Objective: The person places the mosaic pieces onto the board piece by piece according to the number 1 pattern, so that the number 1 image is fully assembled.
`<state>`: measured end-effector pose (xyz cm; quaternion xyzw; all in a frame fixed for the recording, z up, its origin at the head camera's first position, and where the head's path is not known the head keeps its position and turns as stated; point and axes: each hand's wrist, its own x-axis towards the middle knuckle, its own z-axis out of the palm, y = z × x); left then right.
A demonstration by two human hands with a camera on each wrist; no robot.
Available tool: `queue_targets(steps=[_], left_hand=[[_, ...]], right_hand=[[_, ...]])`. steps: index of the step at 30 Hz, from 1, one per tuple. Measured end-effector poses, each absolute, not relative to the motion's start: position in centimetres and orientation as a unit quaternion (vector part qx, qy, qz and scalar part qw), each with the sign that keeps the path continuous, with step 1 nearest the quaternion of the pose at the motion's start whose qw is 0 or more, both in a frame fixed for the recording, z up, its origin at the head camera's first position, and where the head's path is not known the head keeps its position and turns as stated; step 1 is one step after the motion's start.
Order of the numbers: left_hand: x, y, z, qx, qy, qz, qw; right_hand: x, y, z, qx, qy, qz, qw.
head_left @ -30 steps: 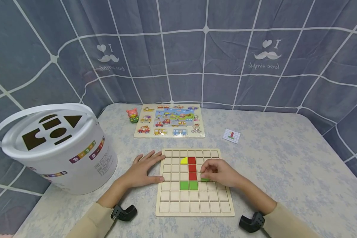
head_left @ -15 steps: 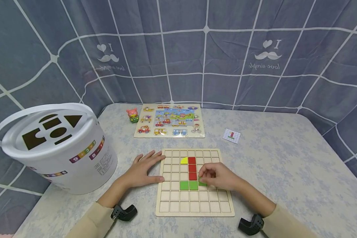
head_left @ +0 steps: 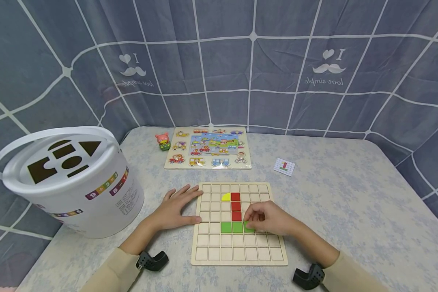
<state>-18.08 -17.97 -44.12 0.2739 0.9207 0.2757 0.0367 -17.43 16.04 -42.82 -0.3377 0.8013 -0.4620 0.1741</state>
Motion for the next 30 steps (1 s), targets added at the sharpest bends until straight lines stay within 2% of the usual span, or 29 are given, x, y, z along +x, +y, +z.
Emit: queue_targets(steps=[11, 30], left_hand=[[-18.17, -17.94, -44.25, 0.274, 0.922, 0.272, 0.037], [-18.09, -17.95, -44.12, 0.269, 0.922, 0.275, 0.037]], right_hand=[[-17.02, 16.05, -42.80, -0.374, 0.805, -0.441, 0.131], [-17.37, 16.42, -43.06, -0.390, 0.798, -0.443, 0.125]])
